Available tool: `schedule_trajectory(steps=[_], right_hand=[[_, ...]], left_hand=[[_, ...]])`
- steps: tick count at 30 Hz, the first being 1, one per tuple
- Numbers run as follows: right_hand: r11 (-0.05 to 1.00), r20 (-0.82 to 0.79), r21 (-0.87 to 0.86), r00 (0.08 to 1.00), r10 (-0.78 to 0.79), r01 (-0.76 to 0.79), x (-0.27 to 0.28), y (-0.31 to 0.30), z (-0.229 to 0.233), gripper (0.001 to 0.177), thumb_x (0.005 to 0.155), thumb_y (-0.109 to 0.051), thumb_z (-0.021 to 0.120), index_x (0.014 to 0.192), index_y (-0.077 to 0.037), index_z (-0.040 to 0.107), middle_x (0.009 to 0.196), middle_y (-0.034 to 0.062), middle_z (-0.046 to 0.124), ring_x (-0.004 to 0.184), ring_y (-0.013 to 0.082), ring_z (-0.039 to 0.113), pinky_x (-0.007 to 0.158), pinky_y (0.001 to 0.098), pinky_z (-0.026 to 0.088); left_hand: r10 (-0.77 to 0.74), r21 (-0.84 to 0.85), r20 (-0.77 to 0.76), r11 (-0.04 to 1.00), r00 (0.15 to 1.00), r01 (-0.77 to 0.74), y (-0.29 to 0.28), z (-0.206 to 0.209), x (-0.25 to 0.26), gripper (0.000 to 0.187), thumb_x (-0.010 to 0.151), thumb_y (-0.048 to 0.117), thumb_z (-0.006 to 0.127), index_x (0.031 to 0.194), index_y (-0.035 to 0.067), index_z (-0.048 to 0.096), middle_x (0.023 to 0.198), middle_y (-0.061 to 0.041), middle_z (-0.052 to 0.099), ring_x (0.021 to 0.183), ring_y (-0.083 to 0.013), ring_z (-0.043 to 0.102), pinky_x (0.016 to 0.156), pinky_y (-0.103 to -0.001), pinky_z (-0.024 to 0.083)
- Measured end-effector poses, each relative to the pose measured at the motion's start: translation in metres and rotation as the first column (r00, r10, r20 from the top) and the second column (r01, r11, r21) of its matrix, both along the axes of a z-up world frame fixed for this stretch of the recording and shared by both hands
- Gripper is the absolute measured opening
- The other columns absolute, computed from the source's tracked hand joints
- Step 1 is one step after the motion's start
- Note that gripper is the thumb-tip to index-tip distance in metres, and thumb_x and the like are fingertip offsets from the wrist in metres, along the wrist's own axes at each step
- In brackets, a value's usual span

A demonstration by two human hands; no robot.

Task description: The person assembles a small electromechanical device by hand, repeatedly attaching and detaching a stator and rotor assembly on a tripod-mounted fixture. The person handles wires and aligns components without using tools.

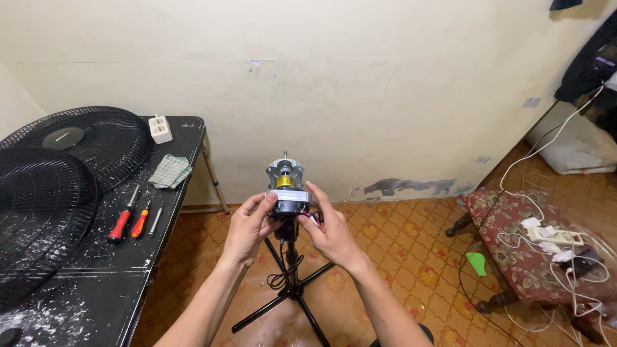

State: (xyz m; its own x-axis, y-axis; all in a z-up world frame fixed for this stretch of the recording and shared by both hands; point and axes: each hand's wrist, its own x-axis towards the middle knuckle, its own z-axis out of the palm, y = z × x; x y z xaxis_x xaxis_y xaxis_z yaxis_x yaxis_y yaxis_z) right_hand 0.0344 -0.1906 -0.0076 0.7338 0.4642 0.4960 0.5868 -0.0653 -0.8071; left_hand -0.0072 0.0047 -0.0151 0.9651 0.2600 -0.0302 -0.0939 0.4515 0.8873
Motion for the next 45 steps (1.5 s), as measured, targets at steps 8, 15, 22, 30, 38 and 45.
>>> schedule_trajectory(steps=[8, 15, 22, 30, 38, 45], right_hand=[[0.985, 0.493, -0.14, 0.87, -0.023, 0.105, -0.012, 0.002, -0.041, 0.102, 0.074, -0.008, 0.086, 0.158, -0.011, 0.027, 0.137, 0.0246, 0.058, 0.117, 0.0402, 0.063, 0.095, 0.0446, 0.053], [0.93, 0.662, -0.224, 0.746, -0.075, 0.293, 0.007, 0.004, -0.058, 0.091, 0.071, -0.005, 0.086, 0.152, -0.013, 0.044, 0.143, 0.0166, 0.056, 0.125, 0.0346, 0.057, 0.103, 0.0437, 0.05], [0.892, 0.867, -0.176, 0.495, -0.06, 0.416, 0.039, 0.005, -0.043, 0.088, 0.068, -0.028, 0.089, 0.144, -0.006, 0.049, 0.145, 0.0124, 0.054, 0.134, 0.0316, 0.049, 0.106, 0.0482, 0.042], [0.894, 0.881, -0.191, 0.473, -0.026, 0.404, 0.075, -0.002, -0.028, 0.087, 0.069, -0.041, 0.088, 0.142, -0.007, 0.053, 0.14, 0.0078, 0.058, 0.132, 0.0266, 0.05, 0.107, 0.0472, 0.04], [0.881, 0.933, -0.176, 0.359, 0.007, 0.438, 0.094, 0.006, -0.022, 0.08, 0.072, -0.039, 0.086, 0.14, -0.011, 0.057, 0.139, 0.0041, 0.059, 0.134, 0.0223, 0.052, 0.107, 0.0452, 0.041], [0.897, 0.956, -0.136, 0.295, 0.007, 0.42, 0.104, 0.024, -0.024, 0.072, 0.078, -0.04, 0.086, 0.138, -0.012, 0.059, 0.137, 0.0033, 0.06, 0.132, 0.022, 0.053, 0.107, 0.0444, 0.042]], left_hand=[[-0.022, -0.126, -0.107, 0.992, 0.994, 0.008, 0.002, -0.034, -0.014, 0.06, 0.082, 0.041, 0.077, 0.122, 0.004, 0.052, 0.11, -0.009, 0.064, 0.096, -0.0223, 0.07, 0.091, -0.043, 0.06], [0.033, -0.042, -0.248, 0.998, 0.968, -0.045, 0.002, -0.052, -0.001, 0.072, 0.076, 0.05, 0.08, 0.125, 0.006, 0.049, 0.106, -0.01, 0.065, 0.087, -0.0201, 0.069, 0.086, -0.039, 0.058], [0.024, 0.133, -0.265, 0.991, 0.964, 0.012, 0.017, -0.048, 0.024, 0.079, 0.083, 0.058, 0.07, 0.136, 0.007, 0.041, 0.11, -0.013, 0.066, 0.089, -0.021, 0.069, 0.086, -0.038, 0.055], [-0.181, 0.442, -0.022, 0.88, 0.983, 0.172, 0.055, -0.053, 0.042, 0.071, 0.088, 0.031, 0.054, 0.15, 0.008, 0.028, 0.127, -0.016, 0.073, 0.116, -0.0274, 0.071, 0.106, -0.039, 0.047], [-0.305, 0.947, 0.315, 0.159, 0.899, -0.278, 0.074, -0.013, 0.036, 0.093, 0.07, 0.019, 0.085, 0.148, 0.014, 0.034, 0.145, -0.02, 0.044, 0.131, -0.038, 0.05, 0.11, -0.048, 0.045], [-0.332, 0.841, 0.51, -0.001, 0.794, -0.541, 0.08, -0.019, 0.056, 0.1, 0.071, 0.031, 0.089, 0.152, 0.022, 0.032, 0.156, -0.025, 0.031, 0.136, -0.0476, 0.044, 0.109, -0.05, 0.044]])
